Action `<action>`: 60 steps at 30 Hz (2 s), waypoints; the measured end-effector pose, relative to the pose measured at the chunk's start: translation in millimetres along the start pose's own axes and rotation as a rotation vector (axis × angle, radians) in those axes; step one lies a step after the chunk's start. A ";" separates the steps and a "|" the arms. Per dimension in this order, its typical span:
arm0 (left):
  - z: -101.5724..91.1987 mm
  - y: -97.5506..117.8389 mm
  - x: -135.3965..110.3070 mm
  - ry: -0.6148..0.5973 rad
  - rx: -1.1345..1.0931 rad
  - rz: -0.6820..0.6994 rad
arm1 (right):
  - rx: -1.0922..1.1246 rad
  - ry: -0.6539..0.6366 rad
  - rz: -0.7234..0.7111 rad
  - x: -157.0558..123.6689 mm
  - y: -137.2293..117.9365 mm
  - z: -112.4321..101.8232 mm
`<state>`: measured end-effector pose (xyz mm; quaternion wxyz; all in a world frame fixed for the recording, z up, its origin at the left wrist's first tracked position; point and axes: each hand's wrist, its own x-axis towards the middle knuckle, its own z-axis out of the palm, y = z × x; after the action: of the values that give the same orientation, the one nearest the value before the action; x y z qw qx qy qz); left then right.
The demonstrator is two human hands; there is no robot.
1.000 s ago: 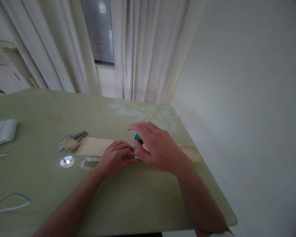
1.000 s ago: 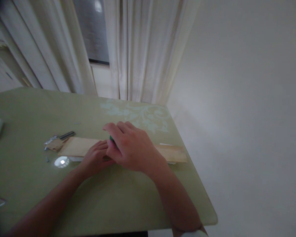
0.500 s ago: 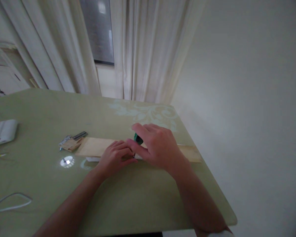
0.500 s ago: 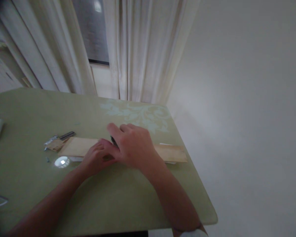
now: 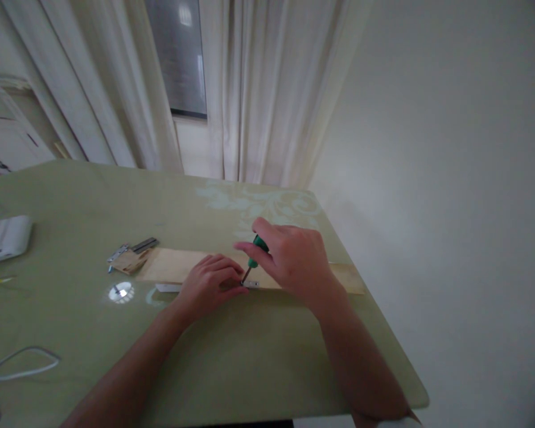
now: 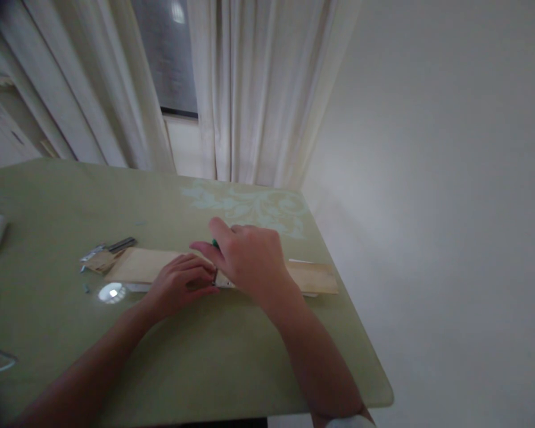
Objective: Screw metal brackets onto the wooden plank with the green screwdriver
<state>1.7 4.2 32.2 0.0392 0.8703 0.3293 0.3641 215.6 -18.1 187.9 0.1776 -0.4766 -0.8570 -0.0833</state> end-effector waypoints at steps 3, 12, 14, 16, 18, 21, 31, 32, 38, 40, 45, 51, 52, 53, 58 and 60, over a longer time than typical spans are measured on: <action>0.0 -0.1 0.1 -0.014 0.006 -0.006 | 0.050 0.008 -0.058 -0.4 0.9 -1.0; 1.6 -2.1 -0.2 0.017 0.030 0.017 | 0.022 0.027 -0.080 -0.1 -0.3 -0.2; 1.1 -2.0 -0.1 -0.019 0.002 0.004 | -0.007 0.015 -0.004 0.6 1.9 -0.1; 1.1 -2.1 -0.3 -0.017 -0.006 -0.001 | 0.045 0.019 -0.058 -0.1 2.2 -0.6; 1.8 -2.6 -0.7 0.002 0.006 0.007 | 0.144 0.025 -0.186 -1.6 0.3 -1.0; 2.9 -3.0 -1.0 0.028 0.030 0.019 | 0.197 0.025 -0.283 -2.2 -3.1 -0.3; -0.2 0.0 1.7 -0.010 0.006 0.007 | 0.137 0.015 -0.126 -0.5 4.9 -0.3; 0.7 -0.6 0.9 -0.001 0.012 0.008 | 0.185 0.016 -0.197 -1.6 2.9 -0.2; 2.7 -2.4 -1.2 0.004 0.045 -0.029 | 0.065 0.038 -0.157 0.5 -3.3 4.5; 1.0 -1.3 0.2 -0.022 0.010 -0.012 | 0.007 0.035 -0.031 2.1 -0.1 4.4; 1.5 -1.8 0.2 -0.014 0.009 -0.014 | 0.176 0.029 -0.179 -1.0 1.2 0.4; 3.1 -2.5 -1.8 -0.004 0.064 -0.040 | 0.252 0.042 -0.232 -2.4 -3.2 2.2; 1.4 -1.1 -0.7 -0.019 0.057 -0.040 | 0.253 0.064 -0.202 -1.6 -2.3 3.2; -0.7 0.4 0.7 -0.038 0.045 -0.035 | 0.265 0.084 -0.179 -0.8 -1.3 4.4; -7.9 2.8 5.0 -0.093 0.000 -0.015 | 0.379 0.145 -0.198 1.8 1.4 10.9; -7.7 0.7 4.2 -0.093 -0.006 -0.017 | 0.469 0.159 -0.223 1.7 1.6 11.4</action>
<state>-0.8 4.8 40.7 0.0601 0.8834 0.3333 0.3239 213.5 -12.4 178.1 0.3396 -0.3169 -0.8835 0.0611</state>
